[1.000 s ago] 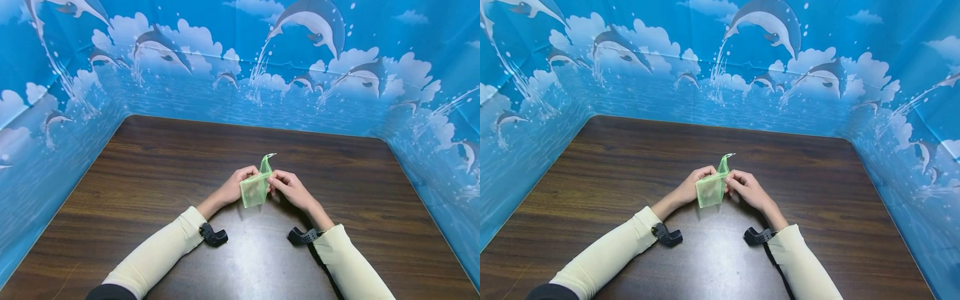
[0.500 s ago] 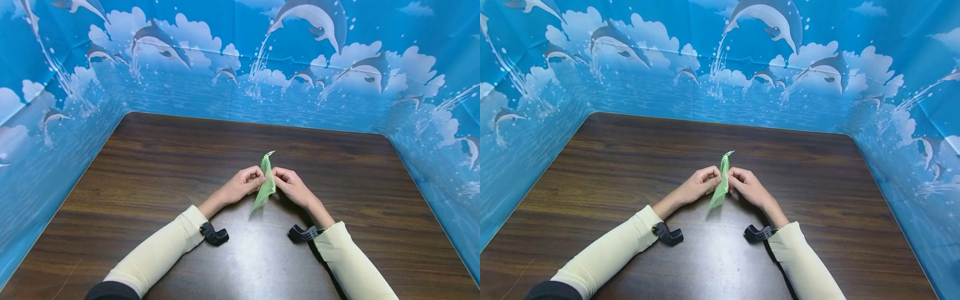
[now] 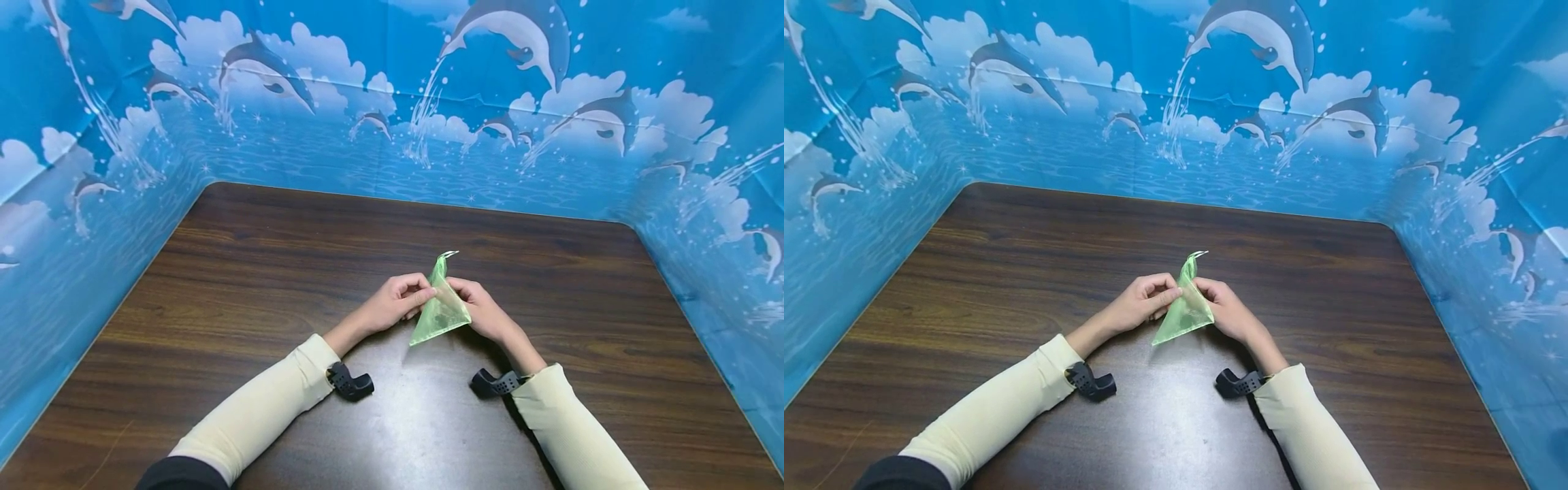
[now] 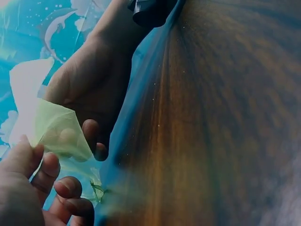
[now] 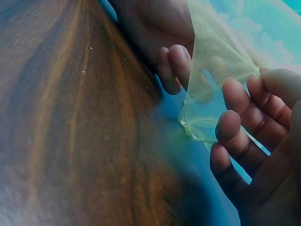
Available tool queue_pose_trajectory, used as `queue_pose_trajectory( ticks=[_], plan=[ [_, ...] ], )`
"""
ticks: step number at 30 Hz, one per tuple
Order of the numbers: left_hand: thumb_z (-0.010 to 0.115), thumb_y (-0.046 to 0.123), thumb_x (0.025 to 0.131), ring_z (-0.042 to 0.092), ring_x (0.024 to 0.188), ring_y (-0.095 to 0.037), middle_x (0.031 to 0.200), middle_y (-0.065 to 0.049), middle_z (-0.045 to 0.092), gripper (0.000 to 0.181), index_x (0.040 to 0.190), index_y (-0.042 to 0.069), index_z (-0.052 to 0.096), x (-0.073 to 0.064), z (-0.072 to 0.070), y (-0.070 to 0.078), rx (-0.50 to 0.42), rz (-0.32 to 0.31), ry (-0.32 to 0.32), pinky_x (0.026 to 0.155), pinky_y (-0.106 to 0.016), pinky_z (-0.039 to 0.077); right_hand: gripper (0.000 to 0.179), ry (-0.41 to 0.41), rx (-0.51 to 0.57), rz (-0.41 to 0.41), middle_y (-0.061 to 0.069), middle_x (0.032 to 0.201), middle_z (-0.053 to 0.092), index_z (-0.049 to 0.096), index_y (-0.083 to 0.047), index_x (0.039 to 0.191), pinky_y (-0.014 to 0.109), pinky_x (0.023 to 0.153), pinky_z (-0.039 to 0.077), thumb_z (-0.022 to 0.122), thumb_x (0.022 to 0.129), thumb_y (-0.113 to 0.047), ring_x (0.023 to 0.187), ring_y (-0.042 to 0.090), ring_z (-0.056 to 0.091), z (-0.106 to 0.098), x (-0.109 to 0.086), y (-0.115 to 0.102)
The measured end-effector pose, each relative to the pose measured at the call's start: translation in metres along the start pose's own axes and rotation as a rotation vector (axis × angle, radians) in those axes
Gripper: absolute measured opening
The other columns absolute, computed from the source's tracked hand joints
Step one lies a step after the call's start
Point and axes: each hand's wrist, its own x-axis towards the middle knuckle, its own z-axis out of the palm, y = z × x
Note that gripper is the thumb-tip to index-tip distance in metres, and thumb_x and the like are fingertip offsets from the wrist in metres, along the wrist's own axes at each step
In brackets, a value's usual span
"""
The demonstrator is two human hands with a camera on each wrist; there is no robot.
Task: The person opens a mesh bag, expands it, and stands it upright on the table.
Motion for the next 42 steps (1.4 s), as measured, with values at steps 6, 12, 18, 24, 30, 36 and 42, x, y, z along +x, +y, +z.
queue_pose_trajectory(
  ticks=[6,12,18,24,30,36,42],
  plan=[
    [0.055,0.008,0.107,0.042,0.053,-0.011,0.064,-0.007,0.047,0.018,0.093,-0.001,0.061,0.0,0.001,0.0,-0.027,0.009,0.056,0.05,-0.022,0.036,0.014,-0.003,0.01,0.0,-0.007,0.086,0.064,0.067,0.003,0.101,0.021,0.067,0.049,0.055,0.104,-0.004,0.077,0.004,0.058,-0.003,0.0,0.0],
    [0.053,0.01,0.108,0.043,0.052,-0.012,0.064,-0.009,0.049,0.022,0.089,0.001,0.057,0.003,0.0,0.0,-0.032,0.014,0.152,0.049,-0.022,0.037,0.024,0.001,-0.005,0.034,-0.001,0.079,0.063,0.064,-0.003,0.089,0.027,0.066,0.051,0.051,0.108,-0.009,0.071,0.013,0.059,-0.008,0.001,-0.003],
    [0.053,0.014,0.11,0.043,0.052,-0.013,0.064,-0.009,0.049,0.02,0.094,0.002,0.055,0.004,-0.004,-0.001,0.004,-0.002,0.192,0.049,-0.023,0.037,0.028,0.019,0.016,0.051,0.015,0.074,0.063,0.061,-0.001,0.085,0.035,0.064,0.054,0.05,0.109,-0.011,0.065,0.031,0.061,-0.014,0.003,-0.005],
    [0.06,0.012,0.105,0.045,0.054,-0.016,0.068,-0.011,0.05,0.01,0.109,0.006,0.053,0.004,-0.003,0.001,0.039,0.004,0.115,0.047,-0.026,0.039,0.023,0.017,-0.005,0.058,0.012,0.071,0.059,0.057,0.0,0.083,0.032,0.058,0.053,0.054,0.105,-0.006,0.059,0.023,0.061,-0.015,0.003,-0.002],
    [0.063,0.01,0.104,0.048,0.059,-0.019,0.076,-0.015,0.055,0.009,0.11,0.005,0.06,0.004,-0.001,0.001,0.083,0.018,-0.006,0.05,-0.025,0.041,0.013,0.006,-0.051,0.04,-0.01,0.082,0.062,0.067,-0.001,0.095,0.022,0.068,0.048,0.057,0.103,-0.003,0.076,0.004,0.056,-0.011,0.004,-0.002],
    [0.062,0.014,0.105,0.046,0.058,-0.01,0.068,-0.001,0.051,0.01,0.112,0.006,0.063,0.006,0.0,0.002,0.116,0.007,-0.012,0.052,-0.024,0.038,0.01,-0.025,0.055,0.005,-0.006,0.087,0.065,0.065,0.0,0.098,0.025,0.067,0.052,0.06,0.103,-0.007,0.077,0.006,0.06,-0.009,0.005,-0.006],
    [0.056,0.007,0.107,0.046,0.056,-0.012,0.071,-0.019,0.055,0.01,0.1,0.001,0.061,0.001,0.003,0.0,0.069,0.063,0.018,0.053,-0.022,0.038,0.026,-0.075,0.143,0.004,-0.003,0.102,0.07,0.061,0.005,0.111,0.025,0.077,0.055,0.055,0.109,-0.021,0.089,0.008,0.066,-0.006,0.002,-0.001]
  ],
)
